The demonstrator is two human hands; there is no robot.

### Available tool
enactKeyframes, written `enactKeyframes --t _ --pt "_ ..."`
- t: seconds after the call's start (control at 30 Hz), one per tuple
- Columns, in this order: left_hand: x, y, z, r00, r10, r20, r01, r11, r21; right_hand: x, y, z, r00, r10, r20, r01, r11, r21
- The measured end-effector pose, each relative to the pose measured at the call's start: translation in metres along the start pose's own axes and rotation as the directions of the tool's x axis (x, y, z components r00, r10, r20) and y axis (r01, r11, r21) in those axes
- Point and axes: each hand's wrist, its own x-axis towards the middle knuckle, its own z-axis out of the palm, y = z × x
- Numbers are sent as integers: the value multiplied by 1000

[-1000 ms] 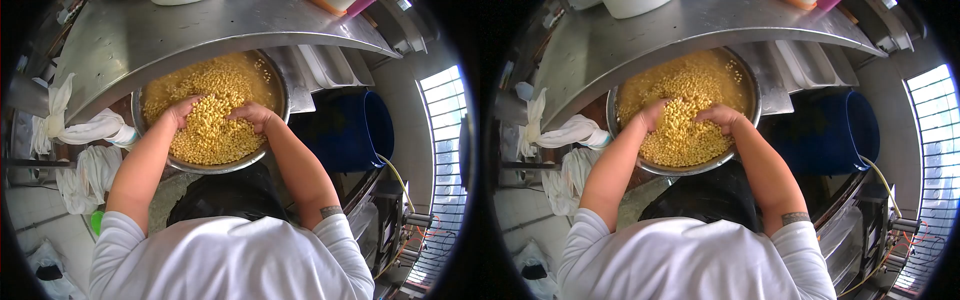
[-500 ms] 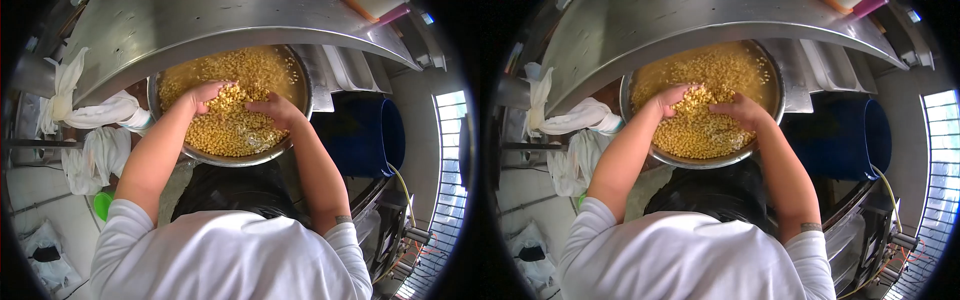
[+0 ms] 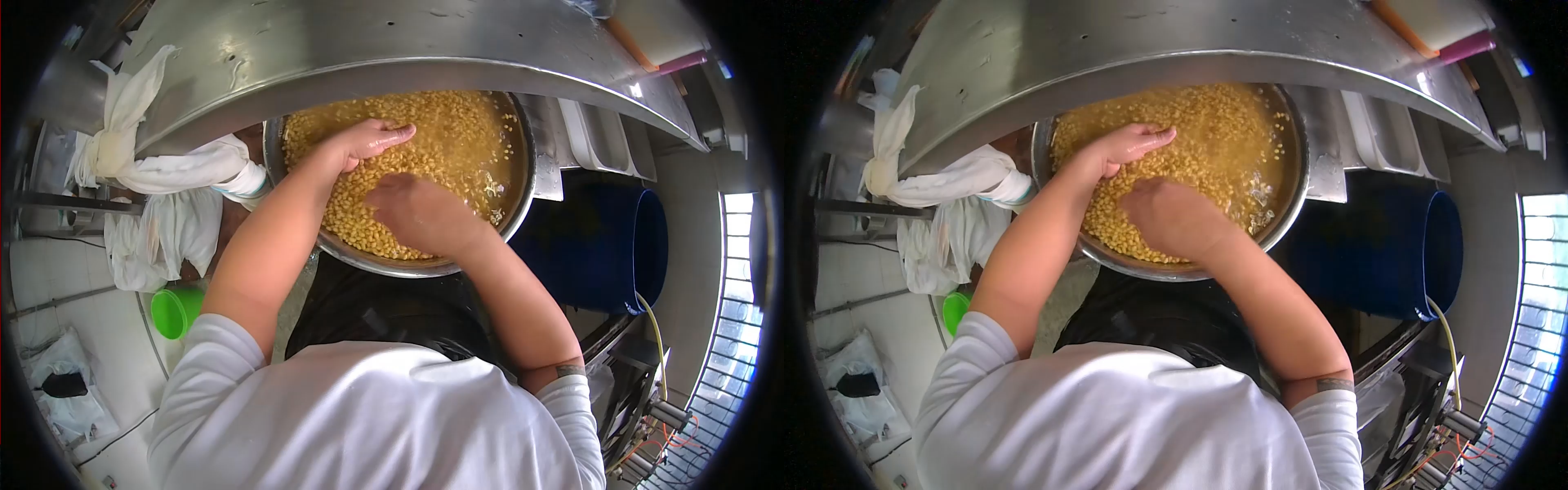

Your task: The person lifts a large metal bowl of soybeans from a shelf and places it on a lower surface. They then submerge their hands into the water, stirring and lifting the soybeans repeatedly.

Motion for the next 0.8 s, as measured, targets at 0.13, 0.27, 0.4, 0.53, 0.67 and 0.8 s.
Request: enactKeyframes --t 0.13,0.27,0.4,0.53,0.67,0.8 --pt "-2 3 1 1000 -10 -18 10 1000 -3 17 -27 21 993 -114 -16 114 993 -5" --pt "9 -9 0 998 -38 -57 38 999 -8 31 -27 37 983 -96 155 106 992 -61" --pt "2 -4 -1 999 23 22 -23 1000 10 26 -15 45 983 -75 170 76 997 -1" --pt "-3 2 2 999 -9 -50 13 997 73 5 14 35 987 -60 -146 99 956 277" --pt "-37 31 6 989 142 -45 -111 906 409 -18 21 17 855 498 144 -115 -87 989" --pt "-86 54 19 925 372 -84 -251 760 599 -37 23 9 866 465 186 123 -558 821"
